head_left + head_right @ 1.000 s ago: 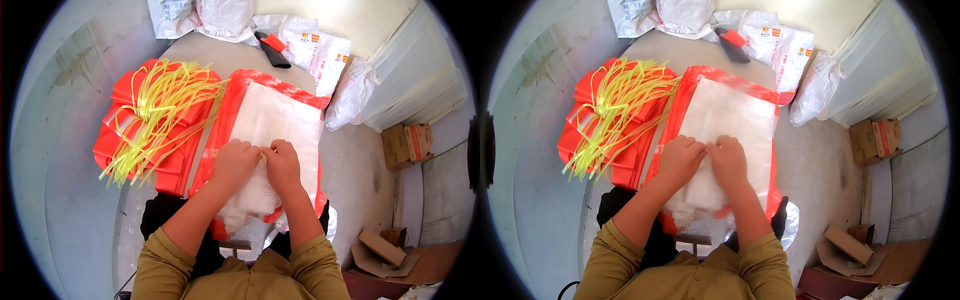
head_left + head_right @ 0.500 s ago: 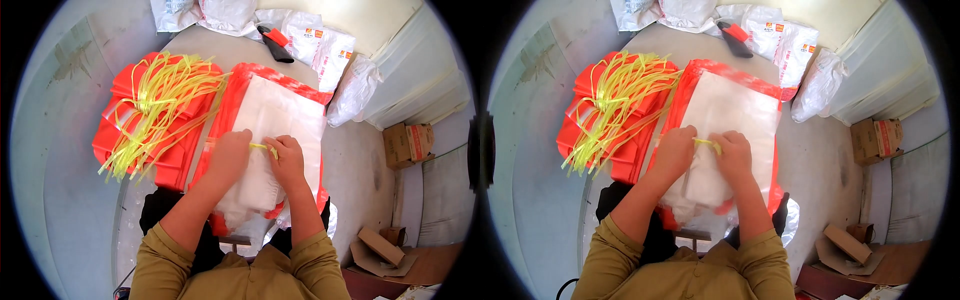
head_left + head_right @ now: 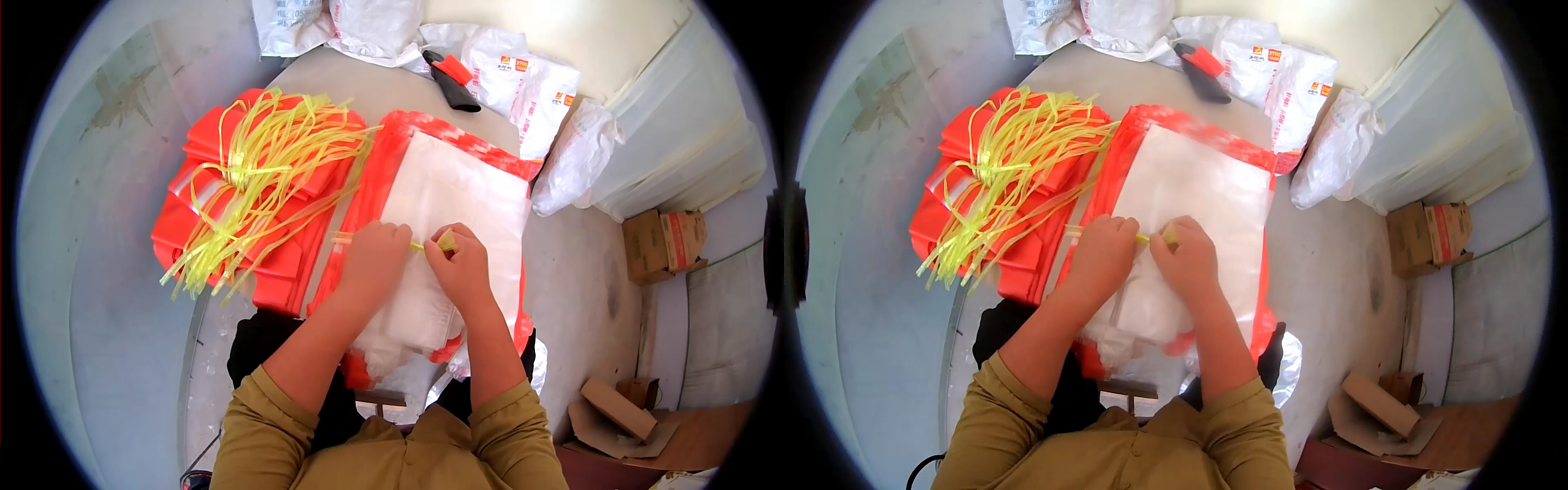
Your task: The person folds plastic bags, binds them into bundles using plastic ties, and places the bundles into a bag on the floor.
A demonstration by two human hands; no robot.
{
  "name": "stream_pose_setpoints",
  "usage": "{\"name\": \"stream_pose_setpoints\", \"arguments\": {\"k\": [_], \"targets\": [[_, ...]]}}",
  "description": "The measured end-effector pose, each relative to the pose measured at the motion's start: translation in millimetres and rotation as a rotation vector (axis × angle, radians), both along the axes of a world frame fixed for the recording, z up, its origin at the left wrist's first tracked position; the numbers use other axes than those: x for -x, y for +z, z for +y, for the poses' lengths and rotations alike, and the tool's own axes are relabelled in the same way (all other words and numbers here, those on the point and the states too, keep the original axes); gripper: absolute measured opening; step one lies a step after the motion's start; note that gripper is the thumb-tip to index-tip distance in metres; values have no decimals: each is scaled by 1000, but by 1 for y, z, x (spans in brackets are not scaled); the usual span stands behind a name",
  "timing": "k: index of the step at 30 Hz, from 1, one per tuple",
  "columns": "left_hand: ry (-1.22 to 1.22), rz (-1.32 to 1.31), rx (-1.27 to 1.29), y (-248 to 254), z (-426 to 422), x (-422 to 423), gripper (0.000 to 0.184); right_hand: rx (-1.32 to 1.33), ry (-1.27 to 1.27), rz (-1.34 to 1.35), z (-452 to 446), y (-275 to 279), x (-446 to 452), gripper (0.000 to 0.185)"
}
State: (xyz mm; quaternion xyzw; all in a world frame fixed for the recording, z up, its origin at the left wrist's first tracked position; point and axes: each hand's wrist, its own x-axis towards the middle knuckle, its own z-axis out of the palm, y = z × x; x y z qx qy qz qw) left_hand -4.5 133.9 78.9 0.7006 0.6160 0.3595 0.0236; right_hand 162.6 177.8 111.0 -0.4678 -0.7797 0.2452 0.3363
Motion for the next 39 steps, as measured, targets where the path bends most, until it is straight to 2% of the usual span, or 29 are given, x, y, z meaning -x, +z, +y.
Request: {"name": "stream_pose_setpoints", "arguments": {"k": [2, 7, 10, 13, 16, 19, 22, 23, 25, 28, 31, 34, 38, 39], "targets": [[-11, -9, -12, -2, -1, 0, 7, 178, -27, 129, -2, 2, 10, 15], [-10, -43, -36, -4, 1, 1, 7, 428, -63, 187, 0, 1, 13, 18], [89, -7, 78, 6, 1, 5, 5, 496, -55, 209, 5, -8, 5, 17], [76, -324, 47, 16, -4, 12, 8, 491, -26, 295, 5, -20, 1, 15], [-111, -908, 345, 21, -4, 15, 7, 462, -22, 318, 2, -25, 2, 17], [-254, -878, 381, 21, -5, 11, 12, 389, 22, 261, -1, -29, 0, 20], [-378, -928, 297, 17, -7, 9, 16, 281, 73, 284, -7, -27, 1, 20], [-359, -1020, 283, 16, -5, 7, 17, 242, 86, 308, -9, -26, 2, 19], [-317, -1204, 253, 15, 1, 6, 19, 255, 10, 187, -7, -27, 0, 17], [-171, -675, 80, 12, 2, 7, 24, 165, 13, 130, -5, -32, -2, 16], [-172, -415, 24, 8, 0, 1, 22, 135, 27, 126, -1, -38, -5, 15], [-110, -399, 105, 4, 4, 1, 16, 190, -3, 244, -2, -39, -2, 14], [-51, -581, 196, 6, 3, -2, 15, 302, -9, 410, -3, -40, -2, 13], [-49, -616, 207, 5, 4, -2, 16, 305, 0, 324, -3, -39, -4, 12]]}}
